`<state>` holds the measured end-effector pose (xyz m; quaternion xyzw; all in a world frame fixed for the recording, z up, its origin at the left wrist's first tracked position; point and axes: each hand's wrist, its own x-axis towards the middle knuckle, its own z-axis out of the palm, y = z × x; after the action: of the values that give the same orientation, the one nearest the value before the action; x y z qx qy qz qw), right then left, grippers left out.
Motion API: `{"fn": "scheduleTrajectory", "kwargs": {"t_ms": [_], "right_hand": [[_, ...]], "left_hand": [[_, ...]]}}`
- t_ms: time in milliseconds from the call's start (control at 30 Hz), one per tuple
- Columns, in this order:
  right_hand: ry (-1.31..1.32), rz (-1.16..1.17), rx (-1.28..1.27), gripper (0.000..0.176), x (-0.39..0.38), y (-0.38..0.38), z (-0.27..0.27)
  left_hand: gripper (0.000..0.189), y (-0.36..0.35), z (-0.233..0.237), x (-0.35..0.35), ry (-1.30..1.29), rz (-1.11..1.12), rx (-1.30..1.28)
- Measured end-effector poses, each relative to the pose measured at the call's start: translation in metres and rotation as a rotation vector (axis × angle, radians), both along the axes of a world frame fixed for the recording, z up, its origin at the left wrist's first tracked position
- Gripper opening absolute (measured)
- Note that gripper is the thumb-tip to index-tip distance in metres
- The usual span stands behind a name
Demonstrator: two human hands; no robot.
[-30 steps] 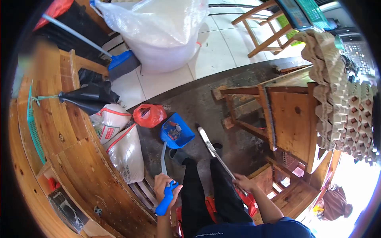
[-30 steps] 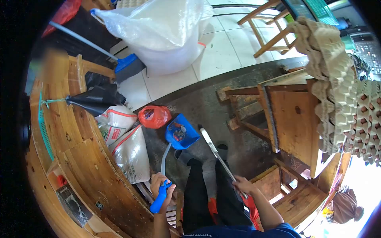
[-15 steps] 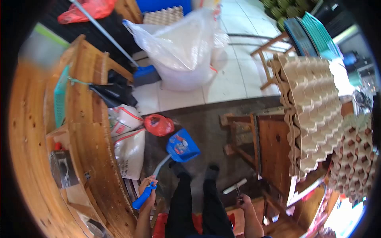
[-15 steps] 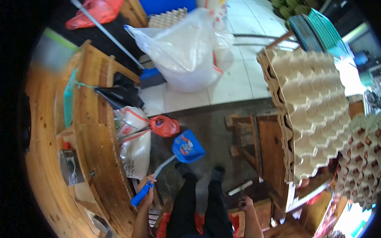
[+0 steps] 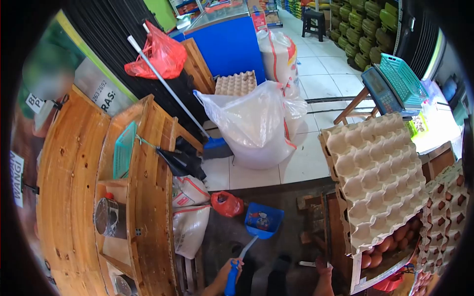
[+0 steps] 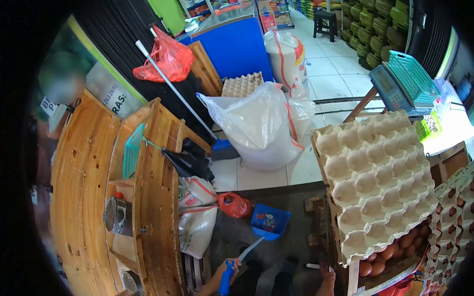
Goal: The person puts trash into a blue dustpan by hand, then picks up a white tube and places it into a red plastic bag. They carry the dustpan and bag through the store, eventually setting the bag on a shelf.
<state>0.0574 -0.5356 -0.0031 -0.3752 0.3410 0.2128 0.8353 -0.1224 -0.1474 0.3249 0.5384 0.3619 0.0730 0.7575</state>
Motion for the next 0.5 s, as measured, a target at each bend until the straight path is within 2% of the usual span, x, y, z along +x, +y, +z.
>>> {"fn": "scheduleTrajectory", "kwargs": {"t_ms": [33, 100, 133, 167, 200, 233, 267, 300, 333, 367, 400, 433, 467, 500], "right_hand": [[-0.005, -0.01, 0.004, 0.043, 0.002, 0.002, 0.0], [0.206, -0.115, 0.095, 0.046, 0.002, -0.006, -0.011], [0.208, -0.121, 0.093, 0.046, -0.004, -0.008, -0.024], [-0.112, 0.128, -0.259, 0.045, -0.017, -0.021, -0.072], [-0.272, 0.27, -0.429, 0.045, -0.022, -0.024, -0.073], [-0.428, 0.382, -0.614, 0.045, -0.026, -0.026, -0.073], [-0.205, 0.205, 0.05, 0.043, -0.023, -0.012, -0.032], [0.031, 0.014, 0.703, 0.041, -0.028, -0.002, -0.013], [0.145, 0.176, 0.712, 0.037, -0.043, 0.007, -0.007], [0.26, 0.343, 0.715, 0.034, -0.061, 0.016, -0.011], [0.571, 0.344, 0.179, 0.029, -0.057, 0.071, 0.09], [0.464, 0.641, 0.022, 0.042, -0.058, 0.11, 0.168], [0.578, 0.886, 0.084, 0.056, -0.069, 0.132, 0.18], [0.626, 0.95, 0.118, 0.051, -0.079, 0.156, 0.207]], "left_hand": [[0.013, -0.003, 0.007, 0.005, 0.046, 0.018, -0.114], [0.01, -0.01, 0.01, 0.013, 0.095, 0.03, -0.231], [0.01, -0.013, 0.007, 0.016, -0.063, -0.059, 0.023], [0.01, -0.015, 0.003, 0.017, -0.22, -0.143, 0.276], [0.01, -0.016, -0.005, 0.014, -0.217, -0.145, 0.271], [0.01, -0.016, -0.015, 0.008, -0.231, -0.043, 0.021], [0.011, -0.017, -0.021, 0.005, -0.245, 0.06, -0.229], [0.011, -0.025, -0.022, 0.008, -0.246, 0.064, -0.237], [0.01, -0.037, -0.023, 0.014, -0.033, 0.162, -0.306], [0.023, -0.046, -0.022, 0.018, 0.178, 0.261, -0.374], [0.023, -0.048, -0.016, 0.017, 0.174, 0.274, -0.385], [0.02, -0.05, -0.003, 0.016, 0.064, 0.142, -0.319], [0.026, -0.052, 0.007, 0.014, -0.037, 0.015, -0.258], [0.026, -0.057, 0.012, 0.011, -0.006, 0.04, -0.293]]}}
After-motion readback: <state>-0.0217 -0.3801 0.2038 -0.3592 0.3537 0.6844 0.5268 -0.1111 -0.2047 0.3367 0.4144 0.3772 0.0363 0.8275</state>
